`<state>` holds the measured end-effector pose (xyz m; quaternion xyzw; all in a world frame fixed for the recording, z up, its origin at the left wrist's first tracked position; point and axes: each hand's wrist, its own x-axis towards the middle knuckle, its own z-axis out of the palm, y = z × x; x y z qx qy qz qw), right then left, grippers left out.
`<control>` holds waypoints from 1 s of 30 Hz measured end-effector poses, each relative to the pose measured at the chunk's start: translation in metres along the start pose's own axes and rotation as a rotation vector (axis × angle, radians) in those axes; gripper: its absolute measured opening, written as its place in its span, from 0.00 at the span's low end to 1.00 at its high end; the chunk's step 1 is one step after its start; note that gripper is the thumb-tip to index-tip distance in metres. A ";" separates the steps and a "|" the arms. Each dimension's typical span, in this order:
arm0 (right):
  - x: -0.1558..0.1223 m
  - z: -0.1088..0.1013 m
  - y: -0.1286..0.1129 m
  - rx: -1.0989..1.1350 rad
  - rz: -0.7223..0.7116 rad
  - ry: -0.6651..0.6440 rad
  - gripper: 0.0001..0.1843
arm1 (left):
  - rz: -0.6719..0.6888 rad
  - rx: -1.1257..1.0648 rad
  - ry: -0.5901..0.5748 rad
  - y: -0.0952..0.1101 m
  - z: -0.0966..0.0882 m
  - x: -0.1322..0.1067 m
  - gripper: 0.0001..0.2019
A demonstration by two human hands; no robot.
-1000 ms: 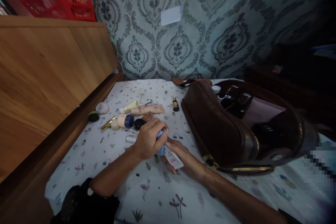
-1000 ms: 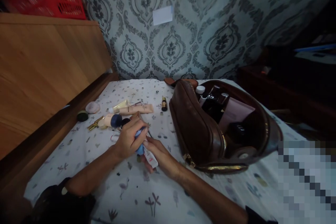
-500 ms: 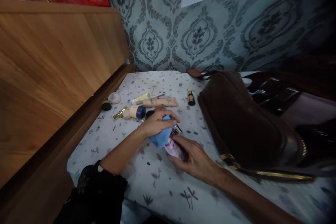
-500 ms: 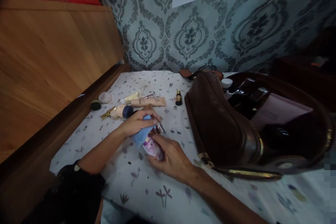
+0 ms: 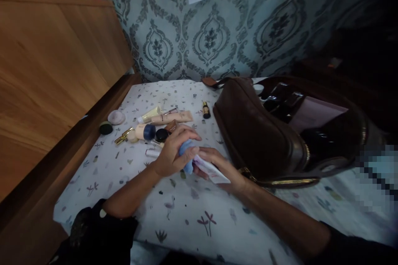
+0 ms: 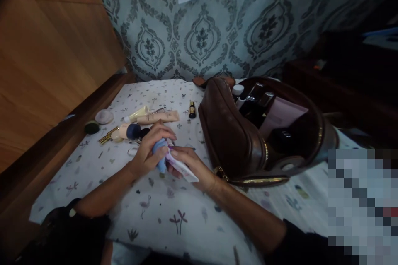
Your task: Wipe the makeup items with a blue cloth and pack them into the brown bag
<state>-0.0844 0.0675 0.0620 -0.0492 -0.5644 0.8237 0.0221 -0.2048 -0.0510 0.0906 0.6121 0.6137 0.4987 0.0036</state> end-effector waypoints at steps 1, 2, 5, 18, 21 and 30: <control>0.001 -0.001 0.000 0.039 0.014 0.005 0.21 | 0.044 0.045 -0.018 0.000 0.000 -0.001 0.19; 0.001 -0.001 0.001 0.061 0.024 0.006 0.21 | 0.070 0.085 -0.025 -0.001 0.001 -0.002 0.18; 0.002 -0.002 0.002 0.074 0.054 0.004 0.23 | 0.050 0.155 -0.036 -0.003 0.002 -0.003 0.14; -0.001 0.003 0.009 -0.876 -0.140 0.194 0.11 | -0.287 0.087 -0.065 -0.004 0.004 0.001 0.03; -0.002 0.003 0.009 -0.960 -0.124 0.218 0.12 | -0.346 0.053 -0.099 -0.007 0.004 0.002 0.07; 0.000 -0.001 0.007 -0.507 -0.135 0.119 0.18 | -0.470 -0.217 -0.001 -0.019 0.001 0.007 0.13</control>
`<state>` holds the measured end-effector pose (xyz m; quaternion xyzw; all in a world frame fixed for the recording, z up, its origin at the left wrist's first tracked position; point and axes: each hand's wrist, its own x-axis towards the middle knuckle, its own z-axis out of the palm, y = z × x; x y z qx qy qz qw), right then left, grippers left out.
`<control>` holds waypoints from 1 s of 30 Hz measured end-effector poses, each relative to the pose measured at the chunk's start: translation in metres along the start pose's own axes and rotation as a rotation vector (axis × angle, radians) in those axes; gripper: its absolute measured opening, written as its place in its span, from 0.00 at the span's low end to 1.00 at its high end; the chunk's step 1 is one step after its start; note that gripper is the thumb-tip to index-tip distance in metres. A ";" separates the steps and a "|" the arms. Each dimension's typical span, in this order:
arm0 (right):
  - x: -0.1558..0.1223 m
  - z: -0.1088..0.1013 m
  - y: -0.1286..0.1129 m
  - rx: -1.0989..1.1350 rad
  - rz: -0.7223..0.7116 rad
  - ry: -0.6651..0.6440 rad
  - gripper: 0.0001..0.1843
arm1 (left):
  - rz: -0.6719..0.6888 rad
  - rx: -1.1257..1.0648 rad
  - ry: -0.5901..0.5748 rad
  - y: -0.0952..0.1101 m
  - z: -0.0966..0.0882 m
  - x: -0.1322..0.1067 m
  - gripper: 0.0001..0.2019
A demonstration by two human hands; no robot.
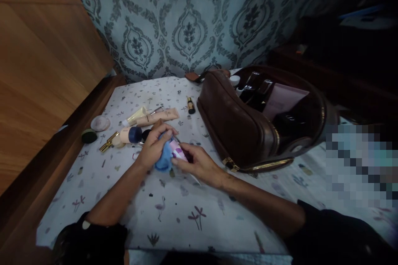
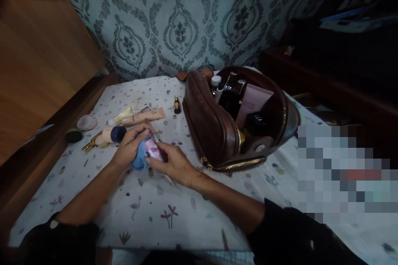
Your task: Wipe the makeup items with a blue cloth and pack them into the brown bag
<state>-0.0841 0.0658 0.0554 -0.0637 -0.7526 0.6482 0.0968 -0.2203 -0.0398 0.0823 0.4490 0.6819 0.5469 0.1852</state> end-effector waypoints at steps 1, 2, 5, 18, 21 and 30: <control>0.000 -0.001 0.000 0.106 0.015 -0.029 0.20 | -0.016 -0.013 0.009 0.000 -0.001 0.000 0.14; 0.001 -0.001 0.001 0.202 0.028 -0.054 0.22 | -0.023 -0.014 0.008 0.000 -0.001 -0.001 0.15; 0.002 0.000 0.005 0.432 0.041 -0.085 0.26 | -0.009 0.023 -0.062 0.003 -0.003 -0.005 0.18; 0.005 0.000 0.017 0.358 -0.008 -0.082 0.28 | 0.094 0.394 -0.023 0.007 -0.001 -0.012 0.20; 0.000 -0.003 0.012 0.083 -0.121 0.021 0.15 | 0.076 0.422 -0.017 0.008 -0.002 -0.012 0.21; 0.006 -0.001 0.019 0.415 -0.009 -0.076 0.26 | 0.006 0.265 0.022 0.002 0.000 -0.013 0.19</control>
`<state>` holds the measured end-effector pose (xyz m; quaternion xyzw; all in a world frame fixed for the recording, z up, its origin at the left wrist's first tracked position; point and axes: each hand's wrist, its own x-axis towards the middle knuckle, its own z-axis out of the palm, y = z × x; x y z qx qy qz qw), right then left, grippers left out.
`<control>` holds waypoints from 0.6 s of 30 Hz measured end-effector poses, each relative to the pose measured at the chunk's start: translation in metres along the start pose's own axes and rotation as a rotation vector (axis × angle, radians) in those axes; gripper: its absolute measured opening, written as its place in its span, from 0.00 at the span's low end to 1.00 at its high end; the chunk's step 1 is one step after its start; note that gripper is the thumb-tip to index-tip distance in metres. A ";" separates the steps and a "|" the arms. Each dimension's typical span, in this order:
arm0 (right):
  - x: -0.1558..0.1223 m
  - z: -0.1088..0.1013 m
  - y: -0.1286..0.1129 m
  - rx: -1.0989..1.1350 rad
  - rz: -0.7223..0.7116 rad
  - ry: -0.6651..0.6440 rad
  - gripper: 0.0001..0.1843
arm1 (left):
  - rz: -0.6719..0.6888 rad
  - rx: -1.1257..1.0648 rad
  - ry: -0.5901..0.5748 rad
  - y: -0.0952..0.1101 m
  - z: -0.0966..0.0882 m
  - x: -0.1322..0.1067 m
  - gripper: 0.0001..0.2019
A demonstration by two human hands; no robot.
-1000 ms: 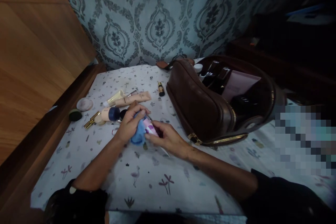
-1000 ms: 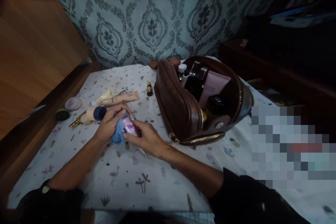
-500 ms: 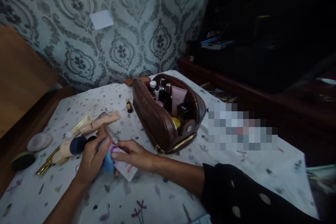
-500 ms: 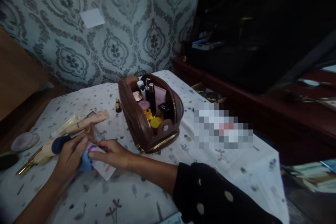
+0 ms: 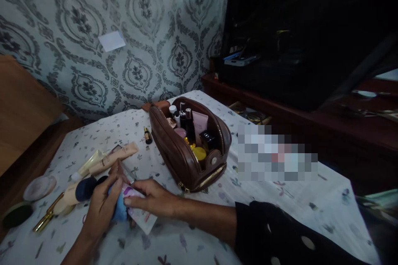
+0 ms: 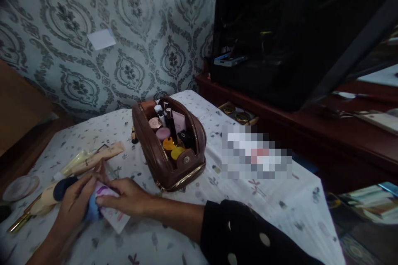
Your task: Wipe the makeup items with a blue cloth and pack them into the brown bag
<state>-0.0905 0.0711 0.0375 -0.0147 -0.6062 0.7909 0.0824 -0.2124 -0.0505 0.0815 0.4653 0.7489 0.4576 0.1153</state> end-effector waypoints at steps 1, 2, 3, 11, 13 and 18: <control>0.002 0.000 0.001 0.128 0.067 -0.048 0.32 | -0.054 -0.063 -0.013 -0.002 0.000 -0.002 0.19; 0.003 0.001 0.001 0.237 0.124 -0.096 0.36 | -0.110 -0.124 -0.032 -0.004 0.000 -0.004 0.19; 0.003 0.001 0.000 0.315 0.161 -0.135 0.39 | -0.158 -0.174 -0.053 -0.005 0.000 -0.005 0.19; 0.000 0.006 0.001 0.194 0.099 0.086 0.37 | 0.011 -0.058 0.007 0.002 0.001 0.004 0.18; 0.001 0.007 0.003 0.207 0.104 0.063 0.36 | 0.027 -0.040 -0.029 0.006 0.003 0.003 0.21; 0.002 0.009 0.005 0.265 0.149 0.026 0.37 | 0.039 -0.063 -0.078 0.012 0.003 -0.002 0.26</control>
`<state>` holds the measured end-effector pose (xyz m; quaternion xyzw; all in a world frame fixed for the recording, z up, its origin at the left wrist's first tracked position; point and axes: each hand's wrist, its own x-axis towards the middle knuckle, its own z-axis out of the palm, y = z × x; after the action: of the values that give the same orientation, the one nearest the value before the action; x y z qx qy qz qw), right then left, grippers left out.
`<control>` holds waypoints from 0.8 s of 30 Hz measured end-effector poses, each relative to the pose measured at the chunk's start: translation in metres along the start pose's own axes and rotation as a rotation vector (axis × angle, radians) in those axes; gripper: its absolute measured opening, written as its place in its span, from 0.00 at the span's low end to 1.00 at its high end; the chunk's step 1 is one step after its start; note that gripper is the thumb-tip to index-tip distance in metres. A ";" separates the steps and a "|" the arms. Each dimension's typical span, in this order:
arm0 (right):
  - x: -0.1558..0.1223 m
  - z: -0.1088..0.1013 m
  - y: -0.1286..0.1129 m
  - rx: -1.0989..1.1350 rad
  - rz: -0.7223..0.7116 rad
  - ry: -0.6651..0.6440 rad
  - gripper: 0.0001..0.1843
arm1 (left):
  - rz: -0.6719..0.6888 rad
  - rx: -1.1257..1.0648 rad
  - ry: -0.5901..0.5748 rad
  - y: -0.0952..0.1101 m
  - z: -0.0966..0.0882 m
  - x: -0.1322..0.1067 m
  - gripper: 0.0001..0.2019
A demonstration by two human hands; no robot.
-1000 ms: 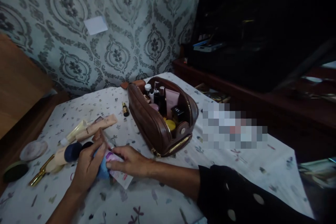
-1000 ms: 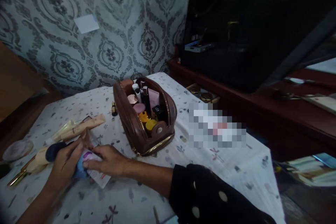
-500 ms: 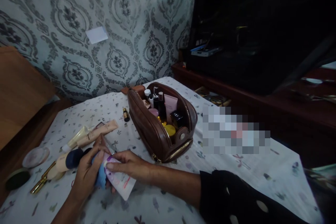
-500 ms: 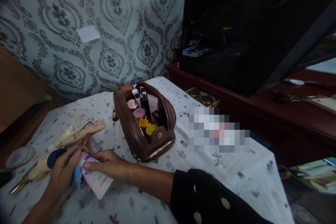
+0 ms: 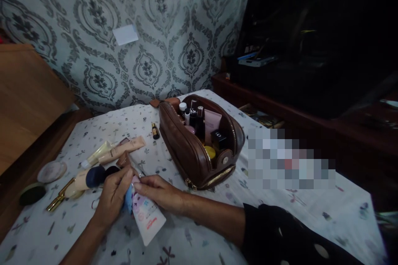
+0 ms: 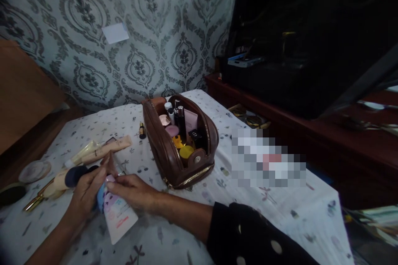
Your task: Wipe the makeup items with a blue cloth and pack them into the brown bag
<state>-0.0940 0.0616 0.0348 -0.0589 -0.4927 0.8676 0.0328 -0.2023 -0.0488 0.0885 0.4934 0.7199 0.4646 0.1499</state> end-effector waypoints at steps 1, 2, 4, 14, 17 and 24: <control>0.000 0.000 0.000 0.000 0.005 0.003 0.36 | -0.006 -0.006 0.000 0.000 0.000 -0.001 0.26; 0.000 -0.001 -0.001 0.010 0.015 0.002 0.36 | -0.013 -0.013 0.002 -0.001 0.000 -0.002 0.26; -0.001 -0.002 -0.003 0.048 0.049 -0.009 0.35 | -0.031 -0.029 0.014 -0.003 0.001 -0.002 0.26; -0.007 0.003 -0.021 0.005 -0.163 0.127 0.31 | -0.065 0.011 0.217 -0.004 -0.003 0.006 0.24; -0.008 0.007 -0.020 -0.065 -0.226 0.212 0.28 | 0.003 0.116 0.175 -0.003 -0.001 0.004 0.22; -0.016 0.012 -0.012 -0.193 -0.268 0.230 0.24 | 0.203 0.418 0.206 -0.006 0.003 0.000 0.11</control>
<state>-0.0797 0.0553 0.0524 -0.0945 -0.5700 0.7917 0.1984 -0.2037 -0.0478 0.0815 0.5334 0.7585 0.3664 -0.0770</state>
